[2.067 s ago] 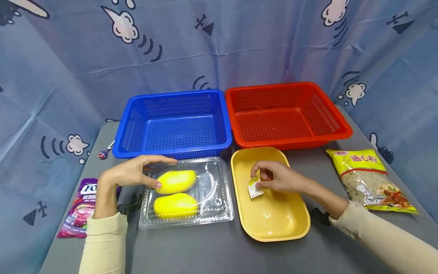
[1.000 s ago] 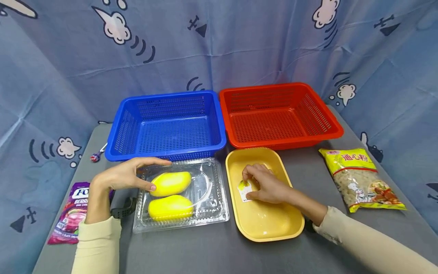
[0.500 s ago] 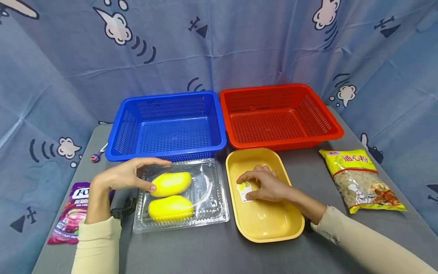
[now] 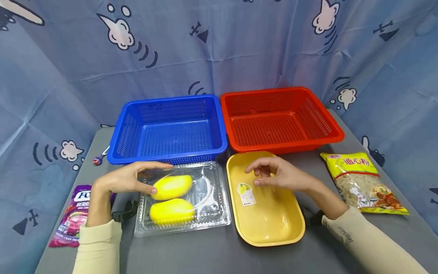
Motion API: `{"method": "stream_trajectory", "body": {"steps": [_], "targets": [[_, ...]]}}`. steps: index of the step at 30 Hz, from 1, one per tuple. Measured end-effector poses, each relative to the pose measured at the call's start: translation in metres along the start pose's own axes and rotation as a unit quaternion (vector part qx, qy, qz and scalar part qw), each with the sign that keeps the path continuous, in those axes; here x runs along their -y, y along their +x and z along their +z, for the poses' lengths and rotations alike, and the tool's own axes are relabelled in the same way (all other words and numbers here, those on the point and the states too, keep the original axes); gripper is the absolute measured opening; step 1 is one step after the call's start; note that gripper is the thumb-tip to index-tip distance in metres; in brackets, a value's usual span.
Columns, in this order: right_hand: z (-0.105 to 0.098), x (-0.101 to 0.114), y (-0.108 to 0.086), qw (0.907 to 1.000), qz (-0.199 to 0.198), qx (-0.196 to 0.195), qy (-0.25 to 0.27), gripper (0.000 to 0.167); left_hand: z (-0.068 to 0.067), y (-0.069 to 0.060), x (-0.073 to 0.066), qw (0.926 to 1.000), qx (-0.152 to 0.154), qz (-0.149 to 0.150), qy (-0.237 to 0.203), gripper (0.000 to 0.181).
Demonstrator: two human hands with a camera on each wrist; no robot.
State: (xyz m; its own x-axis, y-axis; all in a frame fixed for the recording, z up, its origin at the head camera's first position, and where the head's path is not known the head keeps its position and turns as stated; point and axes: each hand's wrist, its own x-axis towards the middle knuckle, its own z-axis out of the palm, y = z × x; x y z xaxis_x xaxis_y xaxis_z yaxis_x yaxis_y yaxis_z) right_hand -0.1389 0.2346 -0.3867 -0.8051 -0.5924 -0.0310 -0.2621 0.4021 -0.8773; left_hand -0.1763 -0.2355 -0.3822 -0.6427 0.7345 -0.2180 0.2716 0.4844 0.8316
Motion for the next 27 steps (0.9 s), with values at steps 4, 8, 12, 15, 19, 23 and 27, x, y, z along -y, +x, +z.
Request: {"method": "stream_trajectory", "body": {"steps": [4, 8, 12, 15, 19, 23, 27], "targets": [[-0.022, -0.006, -0.006, 0.9975, -0.026, -0.021, 0.062, 0.025, 0.001, 0.001, 0.002, 1.0, 0.002, 0.006, 0.005, 0.067], [-0.04, -0.013, -0.013, 0.9896, -0.051, -0.08, 0.108, 0.024, 0.001, 0.001, 0.002, 0.9999, 0.008, 0.014, 0.001, 0.066], [-0.052, -0.015, -0.015, 0.9758, -0.064, -0.177, 0.111, 0.024, 0.001, -0.001, 0.003, 0.9996, 0.015, 0.018, -0.012, 0.065], [-0.06, -0.018, -0.016, 0.9589, -0.073, -0.256, 0.097, 0.024, 0.0, -0.002, 0.004, 0.9995, 0.016, 0.021, -0.017, 0.065], [-0.067, -0.025, -0.016, 0.9335, -0.065, -0.349, 0.049, 0.026, -0.002, -0.006, 0.006, 0.9996, 0.012, 0.018, -0.017, 0.063], [-0.073, -0.033, -0.016, 0.9037, -0.027, -0.424, -0.054, 0.028, -0.005, -0.01, 0.007, 0.9995, 0.01, 0.008, -0.03, 0.062], [-0.078, -0.045, -0.015, 0.8797, -0.006, -0.456, -0.134, 0.027, -0.008, -0.013, 0.005, 0.999, 0.002, -0.016, -0.042, 0.064]]}}
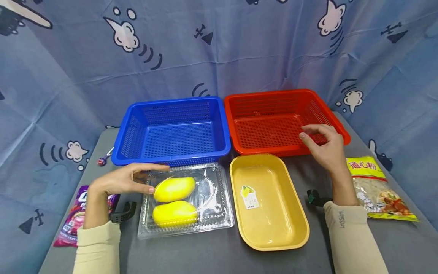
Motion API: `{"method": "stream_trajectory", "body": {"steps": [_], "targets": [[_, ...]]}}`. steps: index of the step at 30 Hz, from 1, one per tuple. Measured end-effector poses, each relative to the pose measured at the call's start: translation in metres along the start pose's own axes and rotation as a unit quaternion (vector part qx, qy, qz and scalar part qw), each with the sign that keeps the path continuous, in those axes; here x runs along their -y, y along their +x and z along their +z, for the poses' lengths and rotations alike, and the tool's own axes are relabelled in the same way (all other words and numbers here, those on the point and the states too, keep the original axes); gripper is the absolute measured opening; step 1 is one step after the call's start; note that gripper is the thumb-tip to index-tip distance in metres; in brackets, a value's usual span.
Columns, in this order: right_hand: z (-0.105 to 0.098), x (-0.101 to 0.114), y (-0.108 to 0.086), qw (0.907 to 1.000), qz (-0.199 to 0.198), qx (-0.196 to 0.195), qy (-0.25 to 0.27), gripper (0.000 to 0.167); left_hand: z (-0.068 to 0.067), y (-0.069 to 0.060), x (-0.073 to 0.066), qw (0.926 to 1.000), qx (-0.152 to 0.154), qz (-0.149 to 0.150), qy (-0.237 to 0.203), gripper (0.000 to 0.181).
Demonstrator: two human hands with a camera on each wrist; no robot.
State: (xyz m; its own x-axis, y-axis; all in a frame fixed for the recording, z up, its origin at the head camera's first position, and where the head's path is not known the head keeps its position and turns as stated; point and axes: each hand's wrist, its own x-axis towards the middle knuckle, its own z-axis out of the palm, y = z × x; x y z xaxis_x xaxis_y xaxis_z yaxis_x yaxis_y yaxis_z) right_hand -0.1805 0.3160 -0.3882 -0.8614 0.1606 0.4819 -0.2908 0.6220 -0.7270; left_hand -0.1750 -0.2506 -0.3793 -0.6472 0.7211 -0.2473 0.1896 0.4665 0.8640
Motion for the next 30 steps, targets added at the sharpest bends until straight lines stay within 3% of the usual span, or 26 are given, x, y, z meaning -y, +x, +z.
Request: {"method": "stream_trajectory", "body": {"steps": [4, 7, 17, 23, 30], "targets": [[0.001, -0.013, -0.001, 0.9975, -0.018, -0.014, -0.067, 0.026, -0.002, 0.0, -0.002, 0.9997, -0.003, -0.023, -0.003, 0.07], [0.003, -0.022, -0.001, 0.9955, -0.027, -0.024, -0.087, 0.026, -0.002, 0.001, -0.002, 0.9997, -0.005, -0.026, 0.003, 0.069], [0.009, -0.038, -0.005, 0.9886, -0.07, -0.067, -0.115, 0.029, -0.001, 0.002, 0.006, 0.9995, -0.008, 0.031, -0.001, 0.057], [0.007, -0.04, -0.009, 0.9864, -0.07, -0.07, -0.131, 0.032, 0.0, 0.003, 0.009, 0.9994, -0.012, 0.031, -0.008, 0.045], [0.006, -0.04, -0.009, 0.9844, -0.074, -0.06, -0.148, 0.033, 0.0, 0.005, 0.013, 0.9991, 0.008, 0.022, -0.035, 0.031]]}}
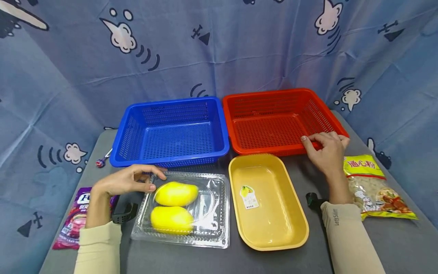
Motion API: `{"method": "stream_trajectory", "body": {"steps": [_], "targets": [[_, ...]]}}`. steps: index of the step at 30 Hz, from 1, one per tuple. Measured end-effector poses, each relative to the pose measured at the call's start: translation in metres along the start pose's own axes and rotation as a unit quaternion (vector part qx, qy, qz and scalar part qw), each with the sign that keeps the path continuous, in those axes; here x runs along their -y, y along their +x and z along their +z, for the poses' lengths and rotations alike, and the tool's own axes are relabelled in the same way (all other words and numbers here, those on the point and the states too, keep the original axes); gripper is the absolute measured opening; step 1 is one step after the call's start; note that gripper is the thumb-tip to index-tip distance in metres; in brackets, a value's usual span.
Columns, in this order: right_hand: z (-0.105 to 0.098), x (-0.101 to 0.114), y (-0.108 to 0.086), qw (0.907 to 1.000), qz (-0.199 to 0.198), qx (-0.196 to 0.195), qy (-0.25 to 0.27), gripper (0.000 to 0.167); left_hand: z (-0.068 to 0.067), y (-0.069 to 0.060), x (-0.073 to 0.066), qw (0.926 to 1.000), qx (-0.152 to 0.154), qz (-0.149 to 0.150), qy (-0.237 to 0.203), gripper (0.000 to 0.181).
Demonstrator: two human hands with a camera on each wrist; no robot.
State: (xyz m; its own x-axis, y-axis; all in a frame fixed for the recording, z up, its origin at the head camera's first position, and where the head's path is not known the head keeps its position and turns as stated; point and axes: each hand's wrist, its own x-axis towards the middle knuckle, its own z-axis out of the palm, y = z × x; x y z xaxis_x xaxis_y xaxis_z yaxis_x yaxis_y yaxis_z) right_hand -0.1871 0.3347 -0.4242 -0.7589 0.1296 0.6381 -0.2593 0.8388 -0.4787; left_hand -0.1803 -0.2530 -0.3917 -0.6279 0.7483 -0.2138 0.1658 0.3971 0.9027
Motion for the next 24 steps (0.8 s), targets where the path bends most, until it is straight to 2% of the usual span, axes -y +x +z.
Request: {"method": "stream_trajectory", "body": {"steps": [7, 11, 14, 18, 21, 24], "targets": [[0.0, -0.002, 0.001, 0.9992, 0.032, -0.015, 0.019, 0.033, 0.002, 0.001, -0.002, 1.0, 0.0, -0.01, -0.001, 0.034], [-0.002, -0.007, 0.001, 0.9962, 0.082, -0.027, 0.008, 0.045, 0.002, 0.002, -0.002, 0.9999, -0.001, -0.011, -0.001, 0.034], [-0.005, -0.009, 0.001, 0.9898, 0.141, -0.017, -0.008, 0.061, 0.003, 0.002, -0.003, 0.9999, -0.001, -0.011, -0.003, 0.034], [-0.009, -0.011, 0.002, 0.9767, 0.213, 0.01, -0.025, 0.077, 0.003, 0.002, -0.005, 0.9998, -0.001, -0.012, -0.013, 0.035], [-0.011, -0.012, 0.002, 0.9695, 0.243, 0.023, -0.027, 0.081, 0.003, 0.002, -0.006, 0.9998, -0.002, -0.008, -0.018, 0.034], [-0.012, -0.012, 0.003, 0.9686, 0.247, 0.02, -0.022, 0.081, 0.003, 0.002, -0.008, 0.9999, -0.005, 0.004, -0.014, 0.034]]}}
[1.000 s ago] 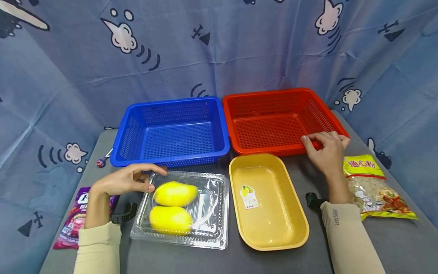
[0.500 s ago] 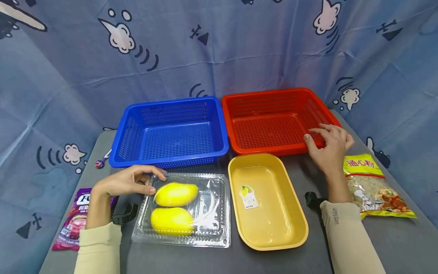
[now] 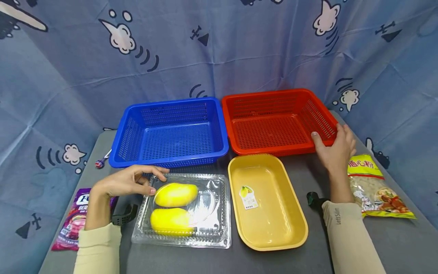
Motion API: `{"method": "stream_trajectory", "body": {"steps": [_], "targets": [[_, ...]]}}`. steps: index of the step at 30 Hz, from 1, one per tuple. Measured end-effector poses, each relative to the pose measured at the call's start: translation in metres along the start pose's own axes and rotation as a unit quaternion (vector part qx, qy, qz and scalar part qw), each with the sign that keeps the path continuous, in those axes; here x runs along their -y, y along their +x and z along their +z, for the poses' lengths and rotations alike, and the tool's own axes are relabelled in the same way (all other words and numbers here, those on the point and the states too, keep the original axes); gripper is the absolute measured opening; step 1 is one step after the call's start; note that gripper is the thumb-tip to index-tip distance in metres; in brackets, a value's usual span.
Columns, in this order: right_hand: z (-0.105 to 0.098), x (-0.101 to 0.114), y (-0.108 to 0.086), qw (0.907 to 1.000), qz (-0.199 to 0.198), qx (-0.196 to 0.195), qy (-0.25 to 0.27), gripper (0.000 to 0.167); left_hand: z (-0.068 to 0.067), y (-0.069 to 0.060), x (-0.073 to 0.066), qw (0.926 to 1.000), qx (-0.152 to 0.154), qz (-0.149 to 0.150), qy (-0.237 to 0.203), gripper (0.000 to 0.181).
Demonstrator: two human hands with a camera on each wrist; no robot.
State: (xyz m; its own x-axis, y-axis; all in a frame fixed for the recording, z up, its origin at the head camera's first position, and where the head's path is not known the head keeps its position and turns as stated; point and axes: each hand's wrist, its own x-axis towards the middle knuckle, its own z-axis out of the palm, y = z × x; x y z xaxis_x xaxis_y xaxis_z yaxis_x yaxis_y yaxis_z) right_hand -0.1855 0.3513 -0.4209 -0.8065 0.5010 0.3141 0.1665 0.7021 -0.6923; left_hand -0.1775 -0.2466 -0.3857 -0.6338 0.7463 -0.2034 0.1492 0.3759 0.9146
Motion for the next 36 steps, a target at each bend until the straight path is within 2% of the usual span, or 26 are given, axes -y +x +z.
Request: {"method": "stream_trajectory", "body": {"steps": [4, 9, 13, 19, 24, 29, 36], "targets": [[-0.002, -0.001, -0.001, 0.9999, -0.011, -0.006, 0.011, 0.077, 0.001, 0.001, -0.004, 0.9999, -0.009, 0.012, 0.006, 0.035], [-0.004, -0.004, -0.002, 0.9996, -0.013, 0.0, 0.025, 0.074, 0.001, 0.002, -0.008, 0.999, -0.029, 0.028, 0.021, 0.036], [-0.005, -0.005, -0.002, 0.9994, -0.014, 0.005, 0.033, 0.073, 0.0, 0.002, -0.011, 0.9983, -0.033, 0.041, 0.024, 0.035], [-0.005, -0.008, -0.003, 0.9991, -0.024, 0.005, 0.034, 0.073, -0.001, -0.005, -0.016, 0.9964, -0.044, 0.066, 0.032, 0.035], [-0.005, -0.01, -0.003, 0.9991, -0.031, -0.003, 0.03, 0.072, -0.001, -0.011, -0.021, 0.9938, -0.072, 0.076, 0.038, 0.034], [-0.005, -0.009, -0.003, 0.9991, -0.034, 0.0, 0.027, 0.071, -0.002, -0.016, -0.024, 0.9898, -0.101, 0.098, 0.024, 0.036], [-0.002, -0.007, -0.003, 0.9985, -0.045, 0.001, 0.032, 0.068, -0.005, -0.017, -0.033, 0.9809, -0.119, 0.153, -0.018, 0.037]]}}
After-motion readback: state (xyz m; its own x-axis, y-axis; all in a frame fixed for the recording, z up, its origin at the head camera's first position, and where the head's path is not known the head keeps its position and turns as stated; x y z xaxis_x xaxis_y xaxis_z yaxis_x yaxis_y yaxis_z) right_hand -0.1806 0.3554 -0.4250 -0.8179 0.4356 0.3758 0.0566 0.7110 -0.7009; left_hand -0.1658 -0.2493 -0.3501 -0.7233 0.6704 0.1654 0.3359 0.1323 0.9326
